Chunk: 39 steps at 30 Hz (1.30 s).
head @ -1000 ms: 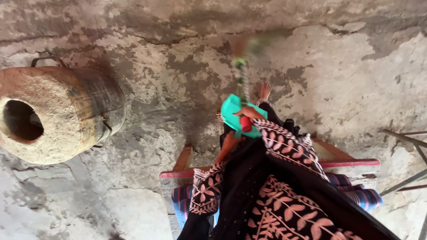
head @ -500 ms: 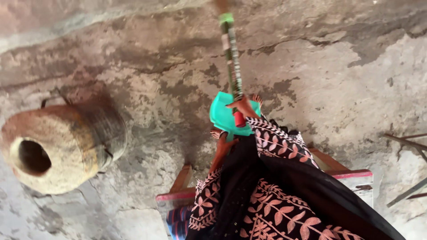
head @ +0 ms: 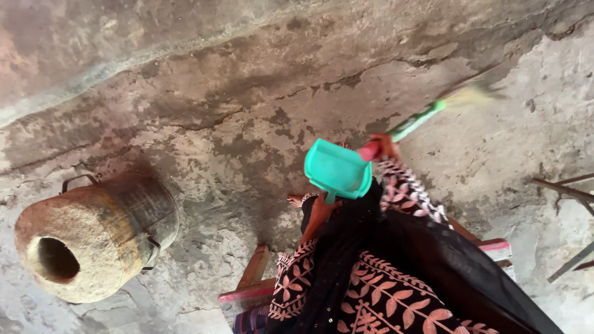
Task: The person sweeps a concrete floor using a traditional broom and a green dustpan. They move around the room, sweeping debris into the dustpan and navigating around furniture and a large clay pot.
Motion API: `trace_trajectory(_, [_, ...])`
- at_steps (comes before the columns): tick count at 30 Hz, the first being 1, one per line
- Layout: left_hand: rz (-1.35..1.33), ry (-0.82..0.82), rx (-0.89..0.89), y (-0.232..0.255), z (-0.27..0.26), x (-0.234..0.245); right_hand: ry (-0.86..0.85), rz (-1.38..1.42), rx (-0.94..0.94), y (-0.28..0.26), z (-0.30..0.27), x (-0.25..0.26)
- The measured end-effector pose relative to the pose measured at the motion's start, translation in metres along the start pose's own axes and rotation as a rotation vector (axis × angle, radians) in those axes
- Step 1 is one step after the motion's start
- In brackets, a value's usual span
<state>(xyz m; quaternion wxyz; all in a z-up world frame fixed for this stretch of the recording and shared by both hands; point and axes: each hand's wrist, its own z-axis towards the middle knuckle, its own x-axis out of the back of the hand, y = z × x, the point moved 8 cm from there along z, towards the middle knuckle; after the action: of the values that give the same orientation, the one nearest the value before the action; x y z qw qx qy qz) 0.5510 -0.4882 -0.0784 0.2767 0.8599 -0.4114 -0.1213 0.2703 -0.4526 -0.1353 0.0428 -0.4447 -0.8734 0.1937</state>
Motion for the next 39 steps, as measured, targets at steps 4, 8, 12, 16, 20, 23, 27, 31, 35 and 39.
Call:
trace_trajectory(4, [0.069,0.081,0.027,0.000,-0.001,0.008,-0.209,-0.232,-0.027,0.024,0.001,-0.065])
trace_trajectory(8, [-0.056,0.102,0.025,0.007,0.004,0.008,-0.352,-0.296,0.042,0.033,-0.004,-0.101])
trace_trajectory(12, [-0.054,0.070,-0.037,0.035,0.025,0.006,-0.404,-0.280,0.152,0.010,-0.005,-0.102])
trace_trajectory(16, [0.080,0.020,-0.127,0.082,0.060,-0.015,-0.370,-0.241,0.260,-0.026,-0.011,-0.071])
trace_trajectory(20, [0.172,-0.122,-0.211,0.132,0.086,-0.058,-0.239,-0.073,0.353,-0.065,-0.032,-0.011])
trace_trajectory(23, [0.240,-0.201,-0.247,0.163,0.099,-0.092,-0.075,0.002,0.348,-0.090,-0.038,0.059])
trace_trajectory(27, [0.362,-0.263,-0.212,0.192,0.118,-0.136,0.164,0.015,0.377,-0.117,-0.037,0.153])
trace_trajectory(31, [0.310,-0.365,-0.144,0.216,0.137,-0.166,0.298,0.202,0.079,-0.145,-0.017,0.241])
trace_trajectory(35, [0.383,-0.344,-0.079,0.233,0.157,-0.166,0.263,0.122,0.003,-0.168,0.003,0.291])
trace_trajectory(39, [0.410,-0.353,-0.008,0.243,0.168,-0.160,0.145,0.036,-0.040,-0.167,0.030,0.244])
